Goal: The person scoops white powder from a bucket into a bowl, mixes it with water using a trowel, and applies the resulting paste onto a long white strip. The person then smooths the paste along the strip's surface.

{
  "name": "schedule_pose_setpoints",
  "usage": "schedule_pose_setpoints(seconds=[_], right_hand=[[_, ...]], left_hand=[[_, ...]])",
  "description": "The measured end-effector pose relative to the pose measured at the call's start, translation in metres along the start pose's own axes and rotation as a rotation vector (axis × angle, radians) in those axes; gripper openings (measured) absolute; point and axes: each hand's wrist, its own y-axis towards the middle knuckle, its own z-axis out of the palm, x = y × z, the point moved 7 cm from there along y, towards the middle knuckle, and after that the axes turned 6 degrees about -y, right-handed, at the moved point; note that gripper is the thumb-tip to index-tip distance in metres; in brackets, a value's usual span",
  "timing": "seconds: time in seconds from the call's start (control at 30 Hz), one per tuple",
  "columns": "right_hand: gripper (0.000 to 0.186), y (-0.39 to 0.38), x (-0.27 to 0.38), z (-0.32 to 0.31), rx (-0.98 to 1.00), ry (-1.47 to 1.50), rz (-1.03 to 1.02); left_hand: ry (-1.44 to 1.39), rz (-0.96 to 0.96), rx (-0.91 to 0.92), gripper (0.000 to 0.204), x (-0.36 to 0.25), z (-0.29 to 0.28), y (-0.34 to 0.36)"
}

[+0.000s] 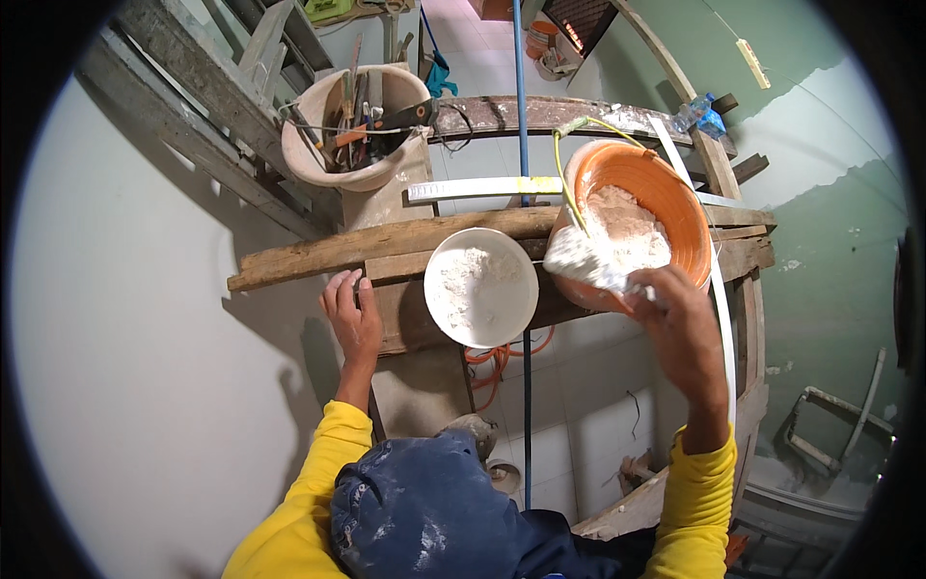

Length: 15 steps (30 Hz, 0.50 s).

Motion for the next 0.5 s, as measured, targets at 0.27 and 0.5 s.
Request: schedule_pose_setpoints(seconds=[0.27, 0.5], right_hand=[[0.011, -0.034, 0.033, 0.111, 0.094, -0.299, -0.077], [0.017, -0.043, 0.043, 0.137, 0.009, -0.388, -0.277]], left_hand=[[-0.032, -0.008, -0.013, 0.025, -0.001, 0.001, -0.001], [-0.045, -0.020, -0.008, 0.025, -0.001, -0.001, -0.001]])
